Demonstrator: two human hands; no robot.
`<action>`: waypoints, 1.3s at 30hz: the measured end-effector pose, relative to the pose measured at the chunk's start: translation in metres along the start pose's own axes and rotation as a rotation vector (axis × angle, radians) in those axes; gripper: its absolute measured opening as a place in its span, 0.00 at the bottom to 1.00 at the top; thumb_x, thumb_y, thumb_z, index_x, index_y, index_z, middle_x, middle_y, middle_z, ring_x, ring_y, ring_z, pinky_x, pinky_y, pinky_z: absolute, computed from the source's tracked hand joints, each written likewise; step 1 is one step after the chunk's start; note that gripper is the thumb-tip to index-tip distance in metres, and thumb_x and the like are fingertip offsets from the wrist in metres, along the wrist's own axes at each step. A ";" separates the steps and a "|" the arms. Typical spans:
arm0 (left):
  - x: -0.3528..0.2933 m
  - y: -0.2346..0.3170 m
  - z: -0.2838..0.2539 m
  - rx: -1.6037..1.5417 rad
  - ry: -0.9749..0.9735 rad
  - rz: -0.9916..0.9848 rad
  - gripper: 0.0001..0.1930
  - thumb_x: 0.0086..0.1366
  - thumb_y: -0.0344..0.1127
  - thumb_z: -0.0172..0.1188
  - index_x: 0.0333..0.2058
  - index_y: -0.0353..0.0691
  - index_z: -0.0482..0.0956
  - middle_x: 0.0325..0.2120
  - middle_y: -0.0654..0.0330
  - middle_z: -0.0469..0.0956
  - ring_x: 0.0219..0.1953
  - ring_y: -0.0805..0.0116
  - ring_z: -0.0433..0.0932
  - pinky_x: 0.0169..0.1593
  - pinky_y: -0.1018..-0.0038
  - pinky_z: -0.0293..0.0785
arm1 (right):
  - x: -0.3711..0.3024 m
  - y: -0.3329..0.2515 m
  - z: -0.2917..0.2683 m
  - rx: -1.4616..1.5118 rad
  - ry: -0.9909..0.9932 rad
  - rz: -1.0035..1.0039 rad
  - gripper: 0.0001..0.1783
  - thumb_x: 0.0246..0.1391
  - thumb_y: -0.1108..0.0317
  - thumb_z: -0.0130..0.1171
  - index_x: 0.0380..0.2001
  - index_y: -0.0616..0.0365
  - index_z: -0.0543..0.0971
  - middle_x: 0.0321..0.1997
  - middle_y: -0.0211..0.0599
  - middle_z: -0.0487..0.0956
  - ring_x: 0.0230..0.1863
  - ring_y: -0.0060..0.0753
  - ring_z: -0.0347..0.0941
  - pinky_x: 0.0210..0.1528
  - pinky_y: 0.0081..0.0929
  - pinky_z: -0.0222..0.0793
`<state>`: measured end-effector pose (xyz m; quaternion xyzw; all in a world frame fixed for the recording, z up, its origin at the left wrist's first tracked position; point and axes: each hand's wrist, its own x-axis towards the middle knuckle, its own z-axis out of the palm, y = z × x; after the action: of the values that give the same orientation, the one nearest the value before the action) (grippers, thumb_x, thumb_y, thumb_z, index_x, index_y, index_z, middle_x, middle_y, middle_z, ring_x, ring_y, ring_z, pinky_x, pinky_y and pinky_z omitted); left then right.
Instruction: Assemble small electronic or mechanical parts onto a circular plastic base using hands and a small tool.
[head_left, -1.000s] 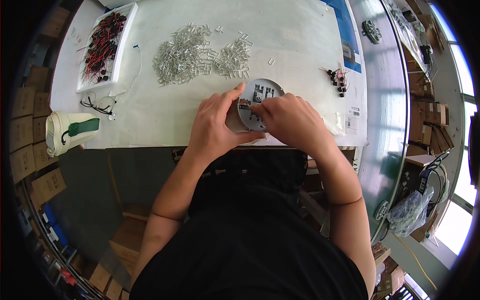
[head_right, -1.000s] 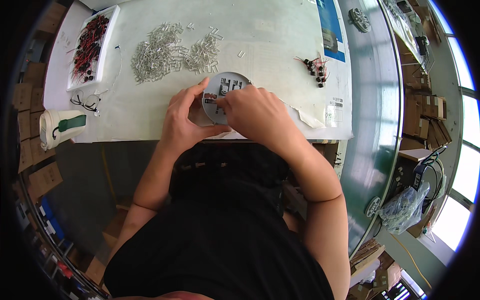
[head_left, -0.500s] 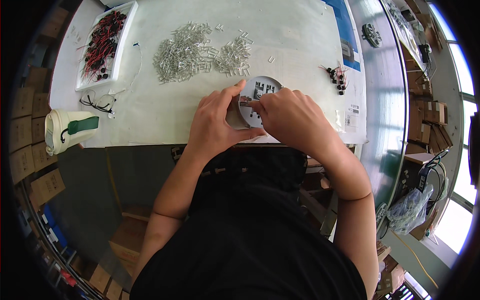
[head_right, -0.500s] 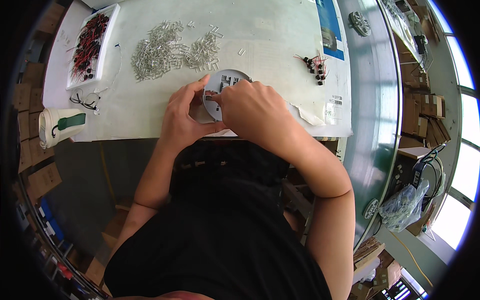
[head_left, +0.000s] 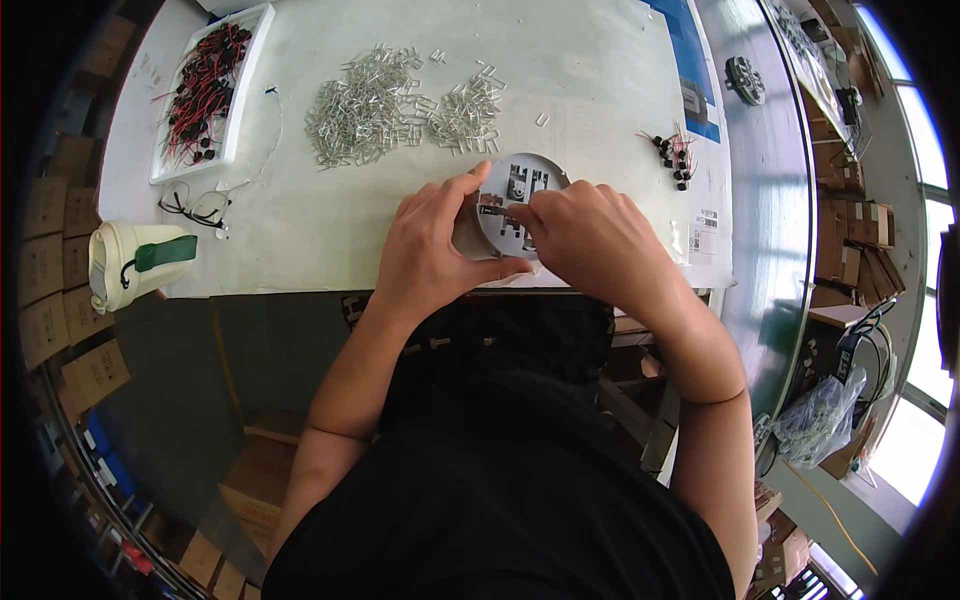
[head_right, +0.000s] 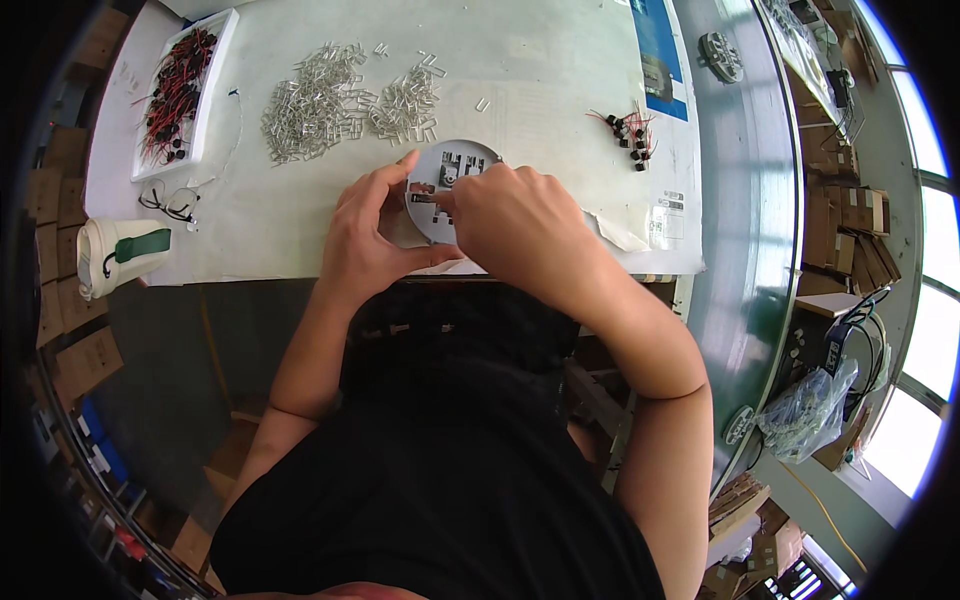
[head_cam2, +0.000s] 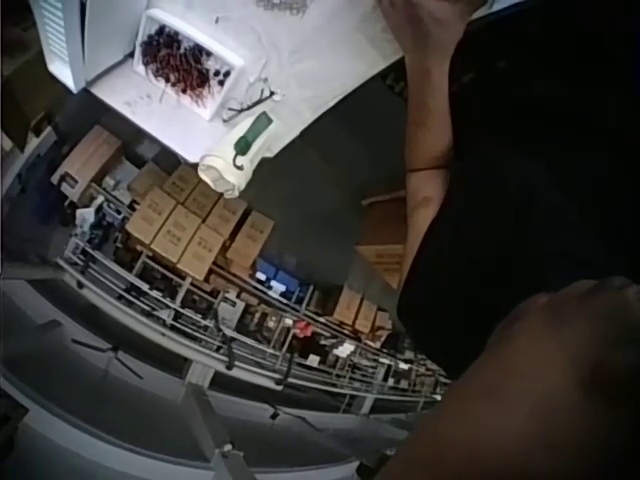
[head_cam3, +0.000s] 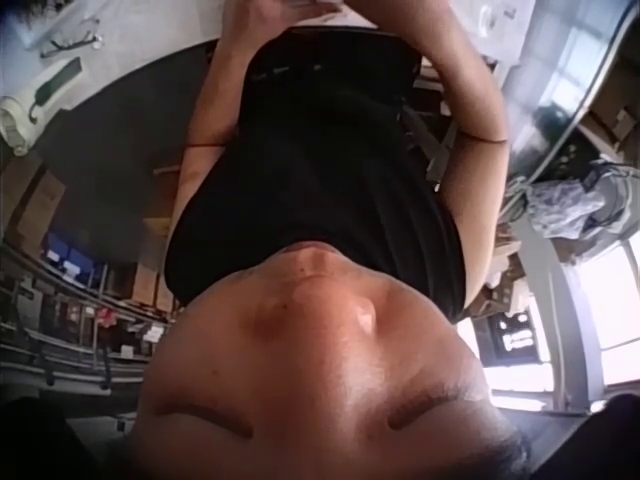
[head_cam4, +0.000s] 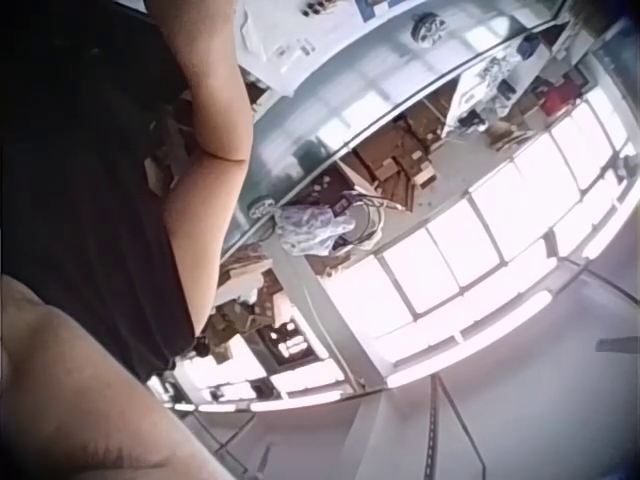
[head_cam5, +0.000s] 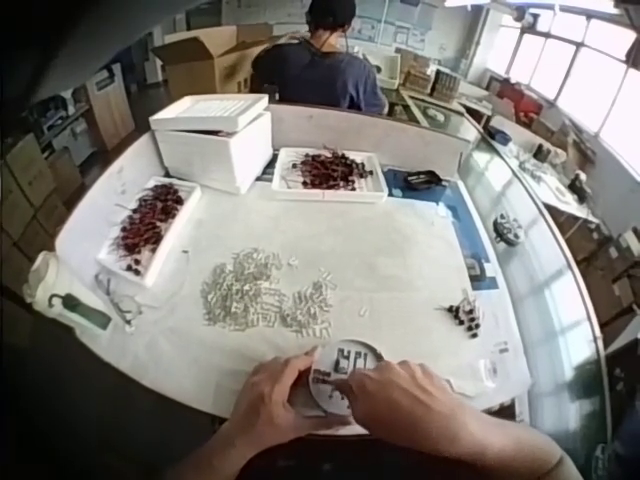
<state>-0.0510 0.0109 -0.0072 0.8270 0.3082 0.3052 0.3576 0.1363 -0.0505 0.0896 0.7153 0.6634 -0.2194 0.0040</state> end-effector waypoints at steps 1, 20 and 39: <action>0.000 0.000 0.000 0.010 -0.001 0.000 0.54 0.43 0.60 0.85 0.65 0.39 0.74 0.39 0.61 0.83 0.41 0.63 0.81 0.53 0.61 0.76 | -0.001 -0.002 0.001 0.012 0.039 -0.019 0.15 0.67 0.62 0.59 0.29 0.57 0.88 0.25 0.49 0.82 0.29 0.58 0.81 0.34 0.49 0.78; 0.000 -0.001 0.000 0.034 -0.013 0.002 0.53 0.42 0.55 0.86 0.65 0.40 0.73 0.46 0.59 0.84 0.47 0.56 0.82 0.55 0.59 0.75 | -0.003 -0.008 0.003 -0.228 0.112 -0.126 0.05 0.51 0.71 0.66 0.23 0.53 0.86 0.23 0.39 0.84 0.27 0.43 0.86 0.25 0.36 0.79; 0.007 -0.022 0.001 -0.409 0.006 -0.059 0.15 0.66 0.24 0.68 0.51 0.37 0.84 0.35 0.56 0.81 0.34 0.63 0.81 0.39 0.71 0.78 | -0.043 0.025 0.063 0.177 0.532 -0.119 0.30 0.53 0.61 0.79 0.58 0.50 0.80 0.30 0.39 0.81 0.26 0.44 0.81 0.31 0.37 0.76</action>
<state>-0.0528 0.0276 -0.0230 0.7269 0.2651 0.3531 0.5260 0.1395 -0.1127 0.0397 0.7051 0.6604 -0.0809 -0.2454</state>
